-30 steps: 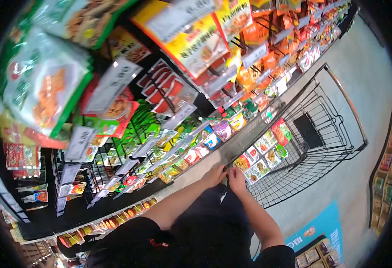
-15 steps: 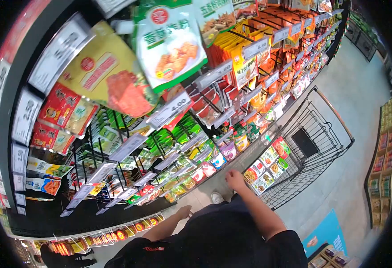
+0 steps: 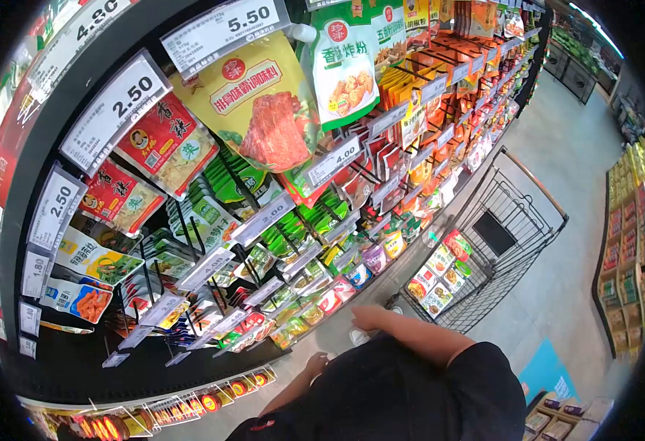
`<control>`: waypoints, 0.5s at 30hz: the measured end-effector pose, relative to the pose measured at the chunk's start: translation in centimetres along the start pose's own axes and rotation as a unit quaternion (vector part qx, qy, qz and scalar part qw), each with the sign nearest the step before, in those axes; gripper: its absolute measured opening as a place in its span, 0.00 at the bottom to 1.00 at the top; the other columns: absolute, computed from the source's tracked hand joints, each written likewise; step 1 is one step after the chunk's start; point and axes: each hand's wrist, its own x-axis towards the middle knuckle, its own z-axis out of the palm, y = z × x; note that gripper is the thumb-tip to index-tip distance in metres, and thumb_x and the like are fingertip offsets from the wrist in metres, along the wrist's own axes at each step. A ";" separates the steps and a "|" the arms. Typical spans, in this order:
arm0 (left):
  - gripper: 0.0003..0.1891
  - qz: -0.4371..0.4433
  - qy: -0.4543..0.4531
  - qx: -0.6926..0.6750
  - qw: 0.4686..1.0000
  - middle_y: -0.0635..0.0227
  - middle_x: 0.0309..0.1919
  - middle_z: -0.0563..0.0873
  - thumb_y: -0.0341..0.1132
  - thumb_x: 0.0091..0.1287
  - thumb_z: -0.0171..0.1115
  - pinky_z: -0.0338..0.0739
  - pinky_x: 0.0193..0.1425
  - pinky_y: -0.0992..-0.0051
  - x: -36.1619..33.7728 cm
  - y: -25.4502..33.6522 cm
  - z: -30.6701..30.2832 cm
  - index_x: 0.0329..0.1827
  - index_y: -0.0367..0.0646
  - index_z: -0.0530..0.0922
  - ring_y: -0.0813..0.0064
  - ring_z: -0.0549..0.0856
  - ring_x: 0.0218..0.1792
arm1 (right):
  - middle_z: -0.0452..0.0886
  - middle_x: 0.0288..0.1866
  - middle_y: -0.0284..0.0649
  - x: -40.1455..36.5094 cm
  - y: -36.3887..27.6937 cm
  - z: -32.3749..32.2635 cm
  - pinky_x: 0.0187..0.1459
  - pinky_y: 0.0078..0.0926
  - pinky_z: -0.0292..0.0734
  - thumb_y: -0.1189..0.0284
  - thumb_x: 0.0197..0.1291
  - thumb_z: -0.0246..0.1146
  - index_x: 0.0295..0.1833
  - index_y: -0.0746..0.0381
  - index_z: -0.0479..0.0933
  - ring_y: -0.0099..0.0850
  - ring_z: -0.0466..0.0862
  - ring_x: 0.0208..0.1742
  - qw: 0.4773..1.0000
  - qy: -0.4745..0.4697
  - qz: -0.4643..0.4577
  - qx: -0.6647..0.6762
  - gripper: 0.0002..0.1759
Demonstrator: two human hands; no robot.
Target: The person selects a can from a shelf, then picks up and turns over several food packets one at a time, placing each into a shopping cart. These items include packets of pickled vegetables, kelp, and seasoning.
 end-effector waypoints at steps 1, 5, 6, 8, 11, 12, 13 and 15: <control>0.18 0.044 -0.034 0.134 0.989 0.52 0.46 0.85 0.42 0.62 0.58 0.78 0.53 0.64 -0.1 -1.6 0.2 0.51 0.40 0.79 0.57 0.84 0.47 | 0.82 0.47 0.53 -0.8 -0.8 -1.5 0.50 0.46 0.77 0.57 0.62 0.57 0.58 0.60 0.74 0.51 0.82 0.48 0.999 -0.024 0.033 -0.019 0.24; 0.08 -0.059 -0.083 0.114 0.988 0.53 0.34 0.84 0.37 0.56 0.60 0.76 0.48 0.58 -2.4 -2.9 0.9 0.32 0.44 0.82 0.56 0.83 0.43 | 0.81 0.52 0.52 0.1 3.6 0.9 0.53 0.47 0.75 0.58 0.63 0.53 0.56 0.64 0.75 0.51 0.82 0.51 0.998 -0.029 -0.002 -0.058 0.24; 0.08 -0.014 -0.004 0.094 0.995 0.55 0.30 0.85 0.37 0.56 0.59 0.77 0.46 0.58 -3.6 -2.7 1.0 0.28 0.44 0.83 0.55 0.84 0.38 | 0.81 0.52 0.52 -0.8 3.2 -0.1 0.53 0.47 0.75 0.58 0.63 0.53 0.56 0.64 0.75 0.51 0.82 0.51 0.998 -0.028 0.004 -0.053 0.24; 0.08 -0.009 -0.002 0.083 0.997 0.56 0.29 0.85 0.37 0.56 0.59 0.78 0.44 0.59 -4.5 -1.9 0.7 0.27 0.45 0.84 0.54 0.84 0.36 | 0.81 0.52 0.52 -3.7 1.6 -3.9 0.52 0.46 0.76 0.58 0.62 0.54 0.56 0.64 0.75 0.51 0.82 0.49 0.993 0.005 0.114 -0.010 0.24; 0.08 -0.053 -0.062 0.058 0.995 0.57 0.28 0.85 0.37 0.56 0.59 0.78 0.43 0.59 -2.1 -0.1 -0.1 0.26 0.45 0.84 0.53 0.84 0.35 | 0.83 0.47 0.50 -6.0 6.4 -2.3 0.51 0.46 0.77 0.58 0.56 0.61 0.49 0.63 0.78 0.51 0.83 0.49 0.962 0.092 0.255 0.028 0.22; 0.08 -0.105 -0.121 0.047 0.986 0.56 0.28 0.85 0.36 0.56 0.60 0.78 0.42 0.60 -1.2 0.3 -0.5 0.26 0.44 0.84 0.53 0.84 0.35 | 0.83 0.47 0.50 -7.6 7.4 -2.1 0.51 0.46 0.77 0.58 0.56 0.61 0.49 0.63 0.78 0.51 0.83 0.49 0.960 0.094 0.263 0.031 0.22; 0.10 -0.072 -0.151 0.134 0.977 0.54 0.33 0.86 0.39 0.57 0.60 0.78 0.44 0.60 1.0 -1.1 0.2 0.28 0.43 0.85 0.54 0.84 0.39 | 0.82 0.50 0.52 -9.2 8.3 -2.0 0.52 0.46 0.77 0.55 0.57 0.61 0.53 0.64 0.76 0.51 0.82 0.50 0.938 0.100 0.329 0.041 0.26; 0.09 0.102 -0.137 0.249 0.953 0.53 0.34 0.85 0.38 0.56 0.62 0.78 0.43 0.59 6.5 -4.4 1.4 0.27 0.42 0.83 0.52 0.84 0.39 | 0.81 0.52 0.54 -12.7 10.7 -1.2 0.54 0.45 0.76 0.52 0.58 0.60 0.56 0.65 0.75 0.50 0.82 0.52 0.910 0.105 0.397 0.051 0.30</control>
